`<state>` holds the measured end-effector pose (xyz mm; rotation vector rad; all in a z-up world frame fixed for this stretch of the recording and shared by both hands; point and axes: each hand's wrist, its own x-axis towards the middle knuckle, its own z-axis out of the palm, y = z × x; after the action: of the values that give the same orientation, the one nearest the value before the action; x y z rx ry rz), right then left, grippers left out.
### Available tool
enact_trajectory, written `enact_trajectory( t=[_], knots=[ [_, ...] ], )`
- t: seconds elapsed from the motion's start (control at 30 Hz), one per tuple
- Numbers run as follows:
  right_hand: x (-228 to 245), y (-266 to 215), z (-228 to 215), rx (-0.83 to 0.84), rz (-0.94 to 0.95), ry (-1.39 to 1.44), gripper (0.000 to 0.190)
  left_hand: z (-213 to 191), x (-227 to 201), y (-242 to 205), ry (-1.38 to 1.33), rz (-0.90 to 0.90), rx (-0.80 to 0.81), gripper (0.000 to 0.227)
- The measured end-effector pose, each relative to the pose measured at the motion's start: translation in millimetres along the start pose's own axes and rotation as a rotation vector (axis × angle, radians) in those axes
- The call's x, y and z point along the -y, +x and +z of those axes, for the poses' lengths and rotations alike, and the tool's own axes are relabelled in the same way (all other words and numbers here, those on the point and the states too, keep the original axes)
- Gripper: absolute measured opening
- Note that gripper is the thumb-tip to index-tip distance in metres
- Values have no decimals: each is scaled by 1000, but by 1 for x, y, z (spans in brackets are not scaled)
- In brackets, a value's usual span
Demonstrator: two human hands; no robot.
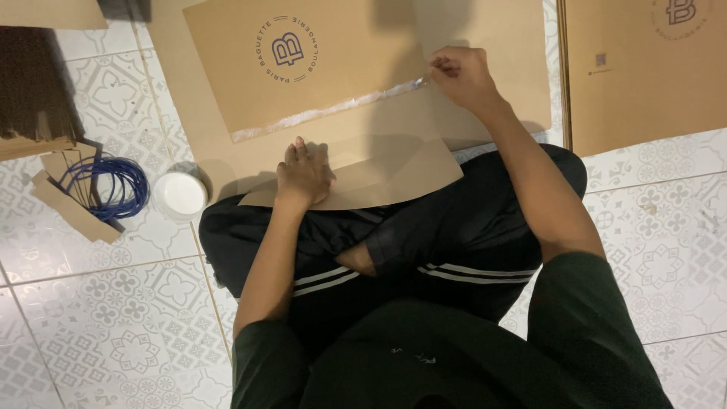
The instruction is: Assembling cardboard components by applying glue with a brush and pressing the pieces together.
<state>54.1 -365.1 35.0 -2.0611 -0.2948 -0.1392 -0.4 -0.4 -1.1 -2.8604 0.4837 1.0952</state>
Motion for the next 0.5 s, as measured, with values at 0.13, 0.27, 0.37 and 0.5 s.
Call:
enact_trajectory(
  t=[0.13,0.27,0.37,0.5],
  knots=[
    [-10,2,-3,-85,-12,-68,13,6,3,4,51,7,17,78],
    [-6,0,-2,1,14,11,10,2,1,1,28,19,-13,76],
    [-7,0,-4,-28,6,1,12,-1,0,0,24,12,12,76],
    [-11,0,-5,-23,34,0,12,5,4,4,63,29,14,78]
  ],
)
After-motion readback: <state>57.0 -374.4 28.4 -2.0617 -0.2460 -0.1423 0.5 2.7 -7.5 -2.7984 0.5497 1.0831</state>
